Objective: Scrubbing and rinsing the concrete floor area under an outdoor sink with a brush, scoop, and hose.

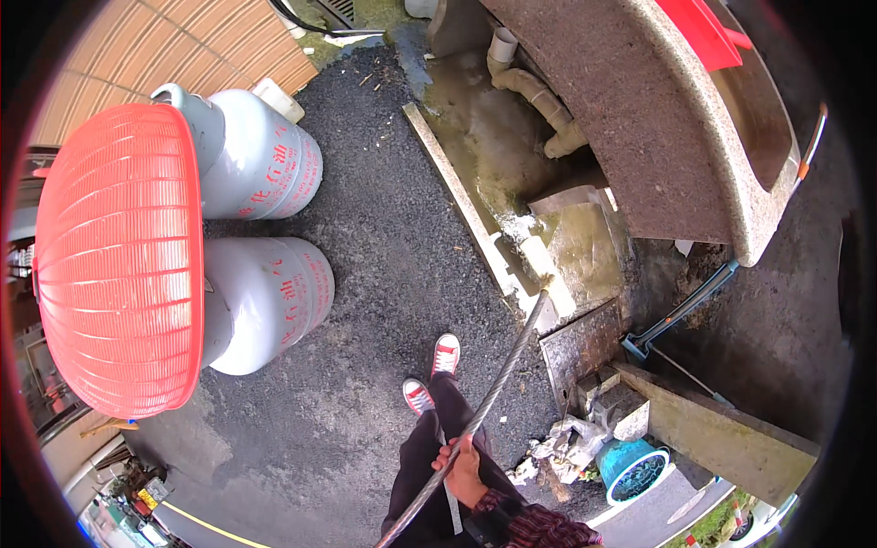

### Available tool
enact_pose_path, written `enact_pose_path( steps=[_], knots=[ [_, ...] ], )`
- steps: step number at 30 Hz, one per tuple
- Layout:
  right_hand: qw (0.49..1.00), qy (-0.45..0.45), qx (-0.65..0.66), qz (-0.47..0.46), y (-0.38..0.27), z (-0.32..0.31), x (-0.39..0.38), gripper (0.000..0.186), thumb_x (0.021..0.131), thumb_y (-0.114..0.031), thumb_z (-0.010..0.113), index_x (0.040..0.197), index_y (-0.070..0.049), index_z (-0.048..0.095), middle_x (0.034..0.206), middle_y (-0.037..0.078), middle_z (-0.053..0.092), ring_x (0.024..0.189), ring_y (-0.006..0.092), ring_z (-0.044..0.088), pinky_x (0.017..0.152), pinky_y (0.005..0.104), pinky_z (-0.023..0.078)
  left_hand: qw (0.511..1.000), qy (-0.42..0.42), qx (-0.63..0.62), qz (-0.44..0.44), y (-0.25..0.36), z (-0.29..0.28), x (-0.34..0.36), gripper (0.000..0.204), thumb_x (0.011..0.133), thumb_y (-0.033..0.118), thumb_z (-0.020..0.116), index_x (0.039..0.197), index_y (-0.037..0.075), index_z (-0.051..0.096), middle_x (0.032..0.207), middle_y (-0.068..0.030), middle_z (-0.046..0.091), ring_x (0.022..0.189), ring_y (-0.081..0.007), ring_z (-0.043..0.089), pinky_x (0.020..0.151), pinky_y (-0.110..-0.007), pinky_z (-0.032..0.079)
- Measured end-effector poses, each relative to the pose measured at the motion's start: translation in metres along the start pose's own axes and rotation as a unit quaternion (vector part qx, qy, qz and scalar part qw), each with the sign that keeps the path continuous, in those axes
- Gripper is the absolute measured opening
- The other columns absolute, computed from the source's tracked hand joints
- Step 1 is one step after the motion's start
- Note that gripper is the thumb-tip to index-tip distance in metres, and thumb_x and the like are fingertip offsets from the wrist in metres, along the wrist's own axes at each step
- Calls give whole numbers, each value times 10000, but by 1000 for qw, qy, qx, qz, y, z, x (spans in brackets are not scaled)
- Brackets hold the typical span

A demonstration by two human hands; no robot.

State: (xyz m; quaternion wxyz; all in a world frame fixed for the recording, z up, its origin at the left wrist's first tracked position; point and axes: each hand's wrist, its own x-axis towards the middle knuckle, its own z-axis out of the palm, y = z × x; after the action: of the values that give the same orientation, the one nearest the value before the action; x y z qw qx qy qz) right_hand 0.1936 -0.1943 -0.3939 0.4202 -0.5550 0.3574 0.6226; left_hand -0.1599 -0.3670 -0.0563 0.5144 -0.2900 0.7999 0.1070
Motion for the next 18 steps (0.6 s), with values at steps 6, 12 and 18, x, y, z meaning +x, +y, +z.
enact_pose_path(
  steps=[6,12,18],
  knots=[
    [992,-36,-109,-48,42,-13,-2,272,882,-353,369,845,-84,380,617,57,417,500,148,403,464,319,386,974,-85,155,144,-149,-89,62,265,770,37,554,1035,26,548,995,-108,556,982,-228,509,834,-325,447],
    [974,-33,-217,-64,38,-15,-31,239,885,-348,356,964,-123,363,610,39,419,453,131,399,412,302,384,953,-272,-95,98,-231,-34,61,411,844,124,413,1240,42,334,1309,-99,294,1222,-289,247,1013,-472,197],
    [904,-67,-407,-112,-17,53,7,200,892,-328,337,854,-146,262,587,22,364,394,122,367,331,288,352,980,-68,-137,124,-211,126,54,302,819,161,478,1079,14,430,1020,-68,427,939,-175,379,843,-318,333]
  ],
)
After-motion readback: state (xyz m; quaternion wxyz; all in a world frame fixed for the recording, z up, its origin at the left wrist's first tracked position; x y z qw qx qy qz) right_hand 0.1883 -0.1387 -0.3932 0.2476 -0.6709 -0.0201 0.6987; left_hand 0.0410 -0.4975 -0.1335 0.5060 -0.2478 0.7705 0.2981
